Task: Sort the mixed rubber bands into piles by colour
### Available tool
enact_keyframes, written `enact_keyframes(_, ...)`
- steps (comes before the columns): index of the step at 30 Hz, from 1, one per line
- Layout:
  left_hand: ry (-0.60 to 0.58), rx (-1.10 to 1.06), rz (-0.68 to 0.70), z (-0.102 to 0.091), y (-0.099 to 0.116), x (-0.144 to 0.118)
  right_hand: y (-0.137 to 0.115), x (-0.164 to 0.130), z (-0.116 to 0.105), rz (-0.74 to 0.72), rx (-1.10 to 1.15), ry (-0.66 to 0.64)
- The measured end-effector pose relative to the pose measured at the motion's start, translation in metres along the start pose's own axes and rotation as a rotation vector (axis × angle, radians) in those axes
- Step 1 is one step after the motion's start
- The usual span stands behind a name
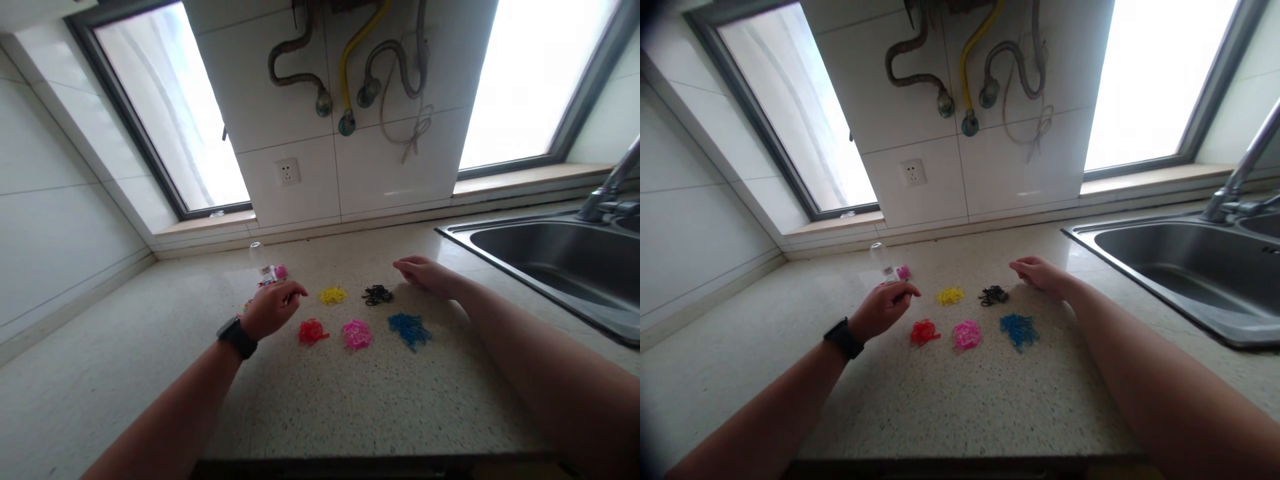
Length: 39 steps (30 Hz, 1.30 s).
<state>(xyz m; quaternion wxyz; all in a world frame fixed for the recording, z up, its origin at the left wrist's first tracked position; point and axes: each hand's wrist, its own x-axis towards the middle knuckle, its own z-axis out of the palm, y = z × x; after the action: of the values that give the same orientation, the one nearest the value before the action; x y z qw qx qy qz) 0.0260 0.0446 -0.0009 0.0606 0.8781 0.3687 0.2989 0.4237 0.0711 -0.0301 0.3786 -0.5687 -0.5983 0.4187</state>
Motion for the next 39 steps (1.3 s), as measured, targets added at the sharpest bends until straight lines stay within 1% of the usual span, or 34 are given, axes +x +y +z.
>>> enact_keyframes(3, 0.152, 0.043, -0.126, -0.011, -0.029, -0.001, 0.001, 0.001, -0.001, 0.01, 0.011, -0.007)
enact_keyframes(5, 0.204, 0.091, -0.175, -0.016, -0.049, -0.003, 0.002, 0.002, -0.001, 0.019, 0.015, -0.012)
enact_keyframes(8, 0.195, 0.147, -0.225, -0.021, -0.073, -0.007, 0.003, 0.003, -0.002, 0.033, 0.022, -0.014)
enact_keyframes(11, 0.141, 0.167, -0.232, -0.023, -0.084, -0.009, 0.001, 0.002, -0.002, 0.039, 0.031, -0.019)
enact_keyframes(13, 0.102, 0.165, -0.208, -0.023, -0.084, -0.009, 0.001, 0.002, -0.002, 0.038, 0.034, -0.023)
enact_keyframes(19, -0.016, 0.215, -0.11, -0.015, -0.075, -0.008, 0.007, 0.006, -0.003, 0.049, 0.008, -0.006)
enact_keyframes(23, -0.084, 0.263, -0.065, -0.013, -0.075, -0.009, 0.006, 0.005, -0.003, 0.053, 0.017, -0.018)
enact_keyframes(33, -0.108, 0.315, -0.078, -0.017, -0.081, -0.013, 0.009, 0.007, -0.004, 0.048, -0.002, -0.026)
enact_keyframes(39, -0.093, 0.332, -0.088, -0.016, -0.082, -0.012, 0.007, 0.005, -0.003, 0.053, -0.025, -0.023)
